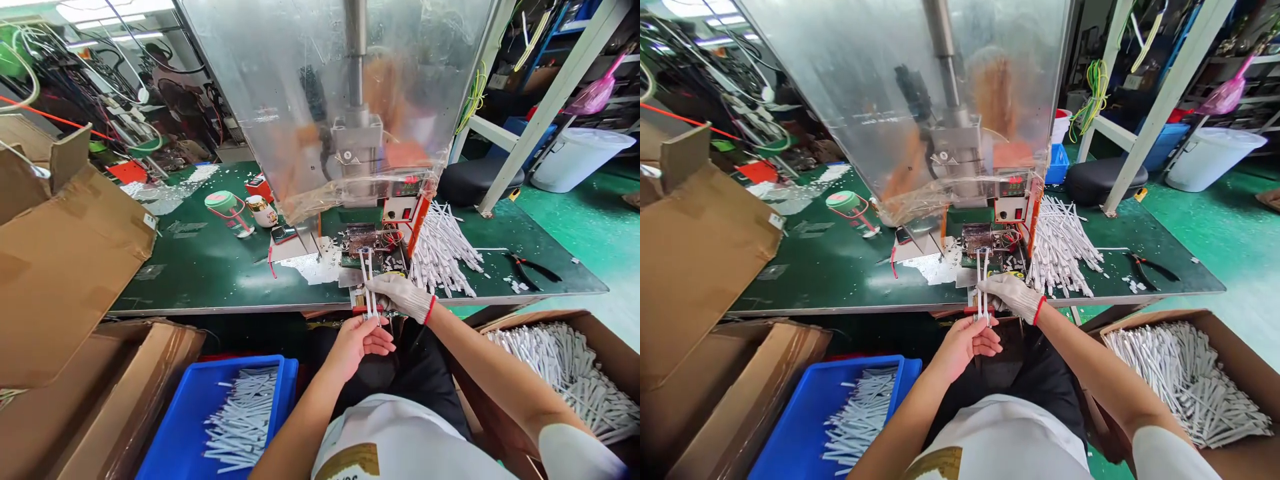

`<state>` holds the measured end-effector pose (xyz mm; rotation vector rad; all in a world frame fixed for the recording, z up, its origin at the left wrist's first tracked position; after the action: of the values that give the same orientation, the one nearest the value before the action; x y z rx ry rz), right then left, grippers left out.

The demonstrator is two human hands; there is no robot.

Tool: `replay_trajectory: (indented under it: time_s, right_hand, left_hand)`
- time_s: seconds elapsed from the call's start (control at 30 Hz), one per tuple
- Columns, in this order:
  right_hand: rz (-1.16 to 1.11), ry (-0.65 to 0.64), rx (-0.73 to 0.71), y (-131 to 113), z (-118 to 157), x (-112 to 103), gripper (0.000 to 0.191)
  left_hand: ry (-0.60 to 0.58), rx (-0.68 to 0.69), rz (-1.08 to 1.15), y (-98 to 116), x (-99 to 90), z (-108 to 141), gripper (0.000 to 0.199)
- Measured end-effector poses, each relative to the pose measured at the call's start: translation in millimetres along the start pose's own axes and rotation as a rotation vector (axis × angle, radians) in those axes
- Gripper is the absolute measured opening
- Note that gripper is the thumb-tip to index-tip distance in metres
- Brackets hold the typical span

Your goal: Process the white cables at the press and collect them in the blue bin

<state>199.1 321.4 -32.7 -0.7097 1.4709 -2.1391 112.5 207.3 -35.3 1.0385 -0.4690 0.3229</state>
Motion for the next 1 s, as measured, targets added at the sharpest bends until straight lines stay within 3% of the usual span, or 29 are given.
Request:
replay_trajectory:
  time_s: [0.2,0.4,0.57,0.83,1.0]
  right_hand:
    - [-0.04,-0.073,-0.028,1.7,0.2,4.5,0.044]
    - [-0.089,0.022,-0.023,8.3,-5.1,1.4,0.043]
    - [-0.125,0.043,-0.046,15.7,-7.9,0.6,0.042]
    - [-0.19,0.091,-0.014,2.0,-4.5,4.2,0.039]
    - [-0.222,0.068,-0.016,7.8,-11.8,3.8,0.038]
  left_hand:
    - [-0.054,-0.098,-0.074,8.1,-2.0,-1.0,0.045]
    - [0.002,-0.091,-0.279,5.4,-2.2,1.7,0.058]
    - [0.02,-0.078,-0.253,2.7,-3.4,0.0,0.056]
    - [0.021,-0.052,-0.212,5.2,-1.1,-6.2,0.054]
    - [0.046,-0.041,-0.219,7.3,0.0,-6.0,0.054]
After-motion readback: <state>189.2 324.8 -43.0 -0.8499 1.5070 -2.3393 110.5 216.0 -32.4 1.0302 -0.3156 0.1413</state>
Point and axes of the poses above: each hand's wrist, its own z-axis away from the middle knuckle, its own x-axis out of the palm, y = z × x, the point moved 6 cm from there along -z, towards the middle knuckle, and after that the axes turned 1 degree about z, right-handed, at the moved point
